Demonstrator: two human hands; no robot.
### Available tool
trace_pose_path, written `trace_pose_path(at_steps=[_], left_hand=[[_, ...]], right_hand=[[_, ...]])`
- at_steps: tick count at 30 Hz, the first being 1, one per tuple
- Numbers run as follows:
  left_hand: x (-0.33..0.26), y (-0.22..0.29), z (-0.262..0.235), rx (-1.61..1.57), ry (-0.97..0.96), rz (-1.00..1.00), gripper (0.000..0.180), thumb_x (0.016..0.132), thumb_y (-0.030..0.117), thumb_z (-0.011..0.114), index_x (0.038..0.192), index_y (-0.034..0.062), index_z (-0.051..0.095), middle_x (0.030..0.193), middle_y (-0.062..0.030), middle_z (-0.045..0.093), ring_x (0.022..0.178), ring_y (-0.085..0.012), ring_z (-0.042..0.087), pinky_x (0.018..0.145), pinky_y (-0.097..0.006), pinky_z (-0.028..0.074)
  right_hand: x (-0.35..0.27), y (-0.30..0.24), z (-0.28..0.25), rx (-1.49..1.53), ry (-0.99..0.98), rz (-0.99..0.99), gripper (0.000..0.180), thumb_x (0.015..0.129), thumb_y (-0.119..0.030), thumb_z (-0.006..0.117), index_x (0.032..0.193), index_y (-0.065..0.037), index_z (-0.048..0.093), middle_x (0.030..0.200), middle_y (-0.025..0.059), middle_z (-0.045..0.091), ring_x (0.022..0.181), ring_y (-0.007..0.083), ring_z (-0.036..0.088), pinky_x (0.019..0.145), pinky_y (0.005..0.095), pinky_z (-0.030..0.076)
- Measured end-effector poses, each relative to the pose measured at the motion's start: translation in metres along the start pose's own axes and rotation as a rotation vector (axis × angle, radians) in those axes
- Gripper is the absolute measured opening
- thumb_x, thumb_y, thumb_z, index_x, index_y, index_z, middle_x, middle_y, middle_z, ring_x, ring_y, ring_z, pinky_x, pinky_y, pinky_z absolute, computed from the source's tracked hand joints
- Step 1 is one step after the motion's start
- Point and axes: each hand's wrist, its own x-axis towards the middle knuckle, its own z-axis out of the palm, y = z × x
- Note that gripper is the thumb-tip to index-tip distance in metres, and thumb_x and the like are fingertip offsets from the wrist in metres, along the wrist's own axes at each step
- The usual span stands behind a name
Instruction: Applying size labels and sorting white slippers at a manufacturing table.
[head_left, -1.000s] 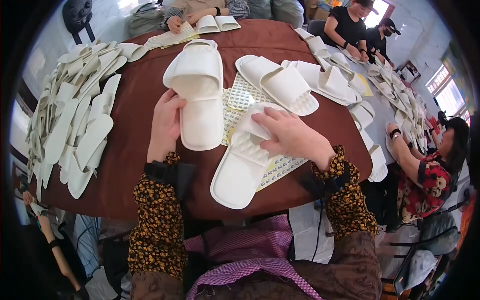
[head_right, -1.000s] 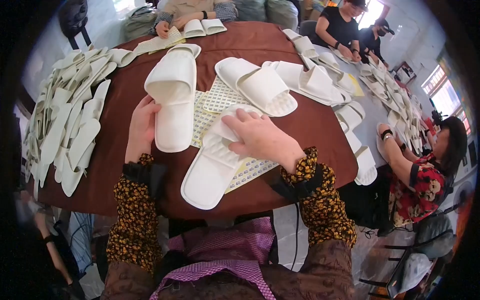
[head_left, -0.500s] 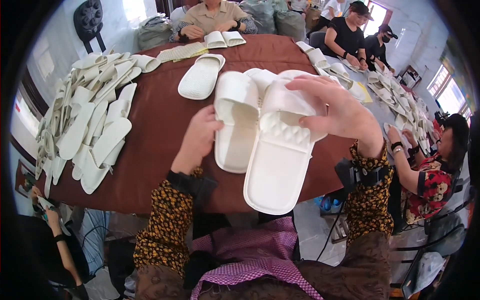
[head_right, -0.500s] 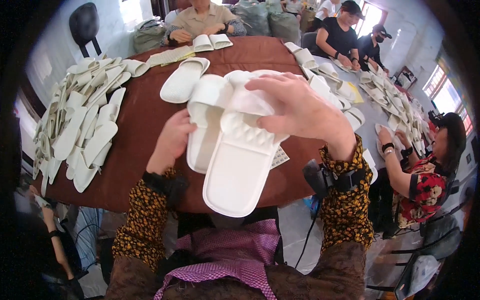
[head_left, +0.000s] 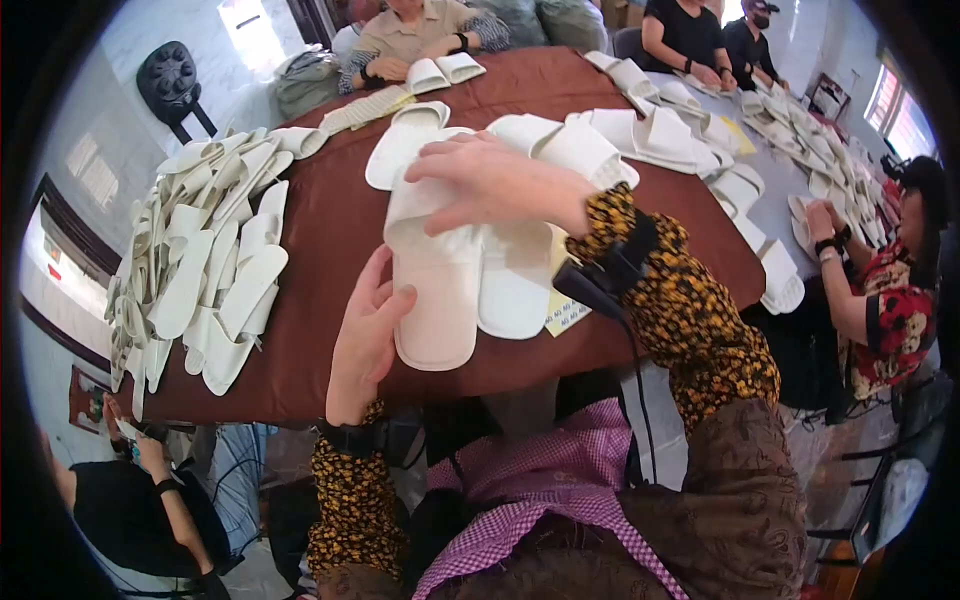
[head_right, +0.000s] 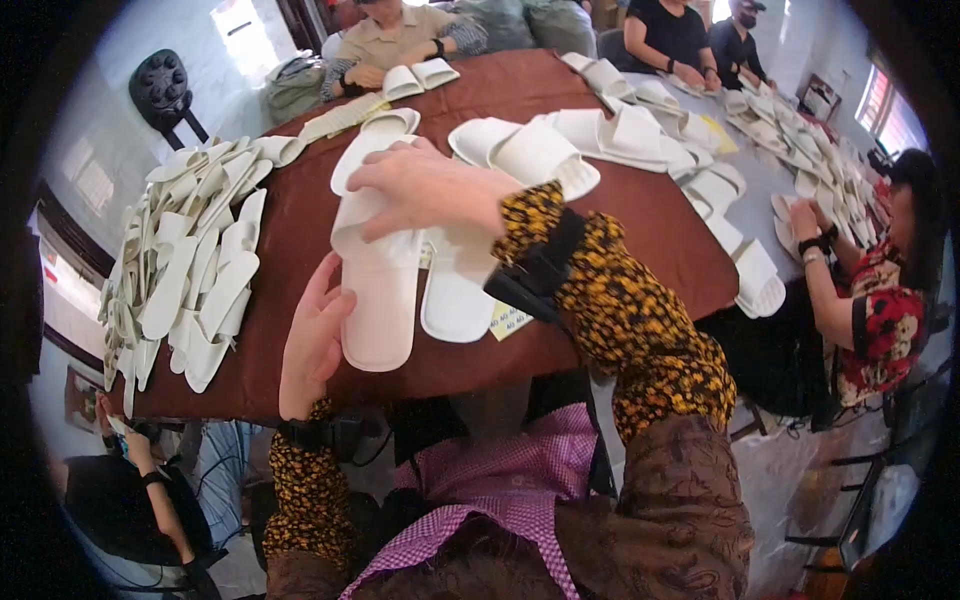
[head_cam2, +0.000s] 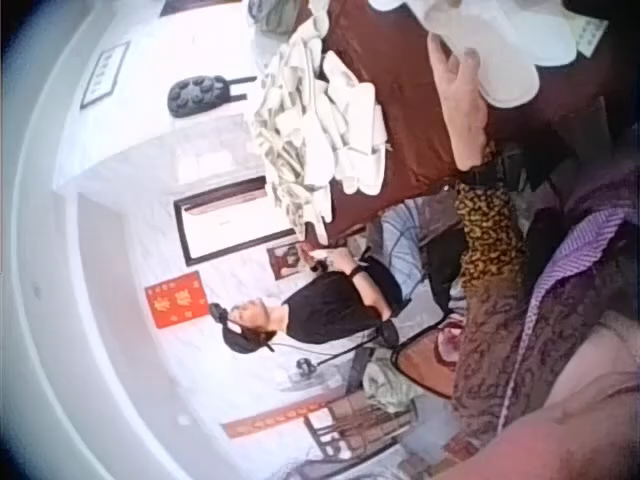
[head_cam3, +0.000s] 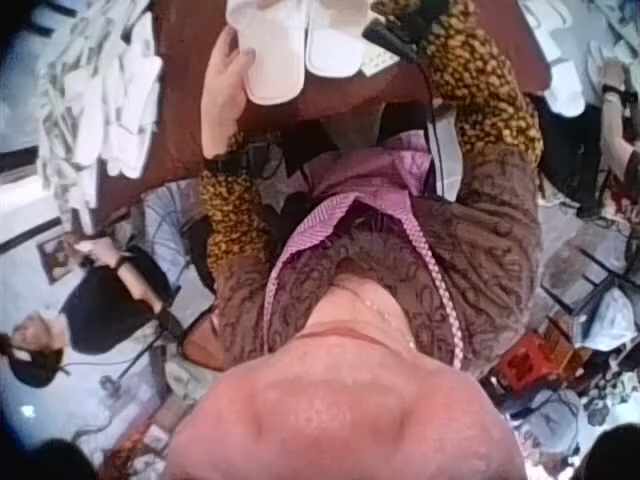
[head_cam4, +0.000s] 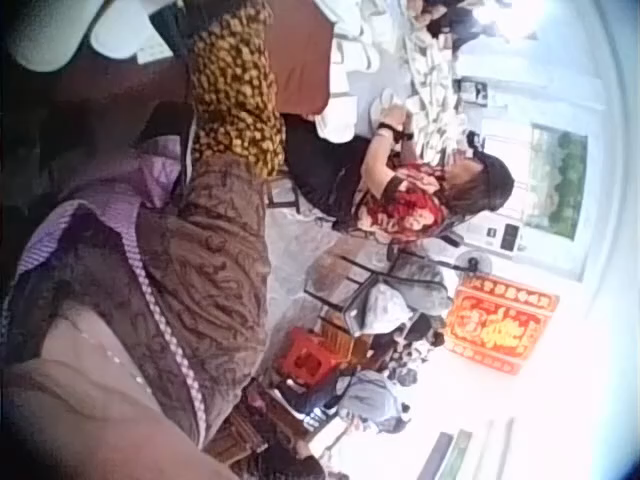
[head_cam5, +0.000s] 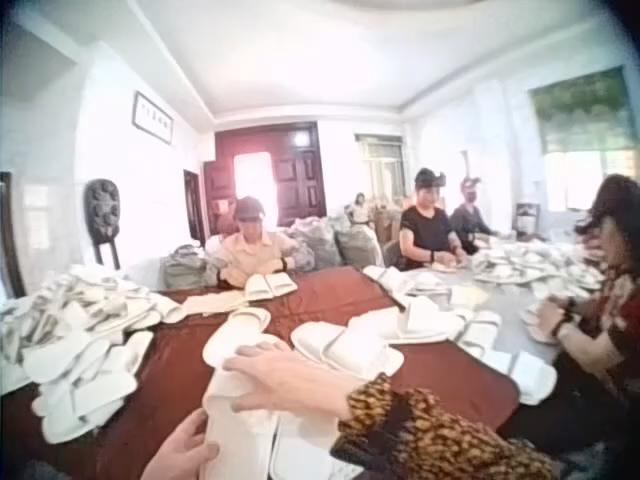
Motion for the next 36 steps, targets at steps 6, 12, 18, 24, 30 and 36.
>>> trace_pose_path(at_steps=[6, 12, 18, 24, 30, 36], left_hand=[[0.007, -0.008, -0.004, -0.065, 0.047, 0.112, 0.061, 0.087, -0.003, 0.050, 0.142, -0.0071, 0.023, 0.115, -0.0191, 0.060, 0.099, -0.0206, 0.063, 0.084, -0.031, 0.052], [0.025, -0.038, -0.017, 0.402, 0.252, 0.273, 0.046, 0.087, 0.002, 0.052, 0.132, -0.0060, 0.042, 0.118, -0.0190, 0.059, 0.105, -0.0249, 0.058, 0.092, -0.036, 0.046], [-0.001, -0.031, 0.050, 1.177, 0.115, 0.785, 0.034, 0.085, 0.011, 0.058, 0.117, 0.0015, 0.058, 0.129, -0.0190, 0.051, 0.122, -0.0364, 0.045, 0.102, -0.044, 0.034], [-0.017, -0.064, 0.085, 1.274, -0.129, 0.760, 0.035, 0.082, 0.023, 0.065, 0.113, 0.0066, 0.063, 0.130, -0.0125, 0.052, 0.120, -0.0358, 0.045, 0.099, -0.045, 0.035], [-0.016, -0.069, 0.092, 1.349, -0.057, 0.763, 0.039, 0.076, 0.029, 0.072, 0.111, 0.0116, 0.065, 0.128, -0.0092, 0.053, 0.119, -0.0336, 0.045, 0.095, -0.045, 0.037], [-0.016, -0.067, 0.094, 1.352, -0.053, 0.743, 0.041, 0.076, 0.025, 0.071, 0.113, 0.0106, 0.063, 0.129, -0.0094, 0.053, 0.120, -0.0335, 0.045, 0.096, -0.044, 0.036]], right_hand=[[-0.022, 0.028, -0.012, 0.258, 0.139, 0.146, 0.028, 0.087, -0.020, 0.063, 0.108, -0.001, 0.063, 0.098, 0.0129, 0.067, 0.088, 0.0234, 0.063, 0.079, 0.0323, 0.049], [-0.095, 0.049, -0.034, 0.190, 0.106, 0.418, 0.016, 0.087, -0.009, 0.055, 0.095, 0.000, 0.066, 0.081, 0.0086, 0.066, 0.075, 0.0154, 0.061, 0.072, 0.0289, 0.049], [-0.163, 0.050, 0.006, 0.424, 0.067, 0.543, 0.020, 0.080, 0.006, 0.046, 0.086, 0.002, 0.064, 0.073, 0.0040, 0.062, 0.069, 0.0092, 0.056, 0.064, 0.0242, 0.047], [-0.184, 0.031, 0.049, 0.358, 0.272, 0.548, 0.016, 0.083, 0.005, 0.049, 0.090, 0.001, 0.063, 0.081, 0.0089, 0.062, 0.068, 0.0135, 0.060, 0.063, 0.0265, 0.050], [-0.188, 0.035, 0.047, 0.356, 0.210, 0.512, 0.014, 0.085, 0.005, 0.050, 0.088, 0.000, 0.063, 0.088, 0.0096, 0.061, 0.073, 0.0161, 0.060, 0.066, 0.0268, 0.050], [-0.189, 0.026, 0.046, 0.286, 0.180, 0.432, 0.015, 0.079, 0.006, 0.051, 0.084, -0.002, 0.063, 0.090, 0.0084, 0.060, 0.083, 0.0224, 0.059, 0.075, 0.0305, 0.049]])
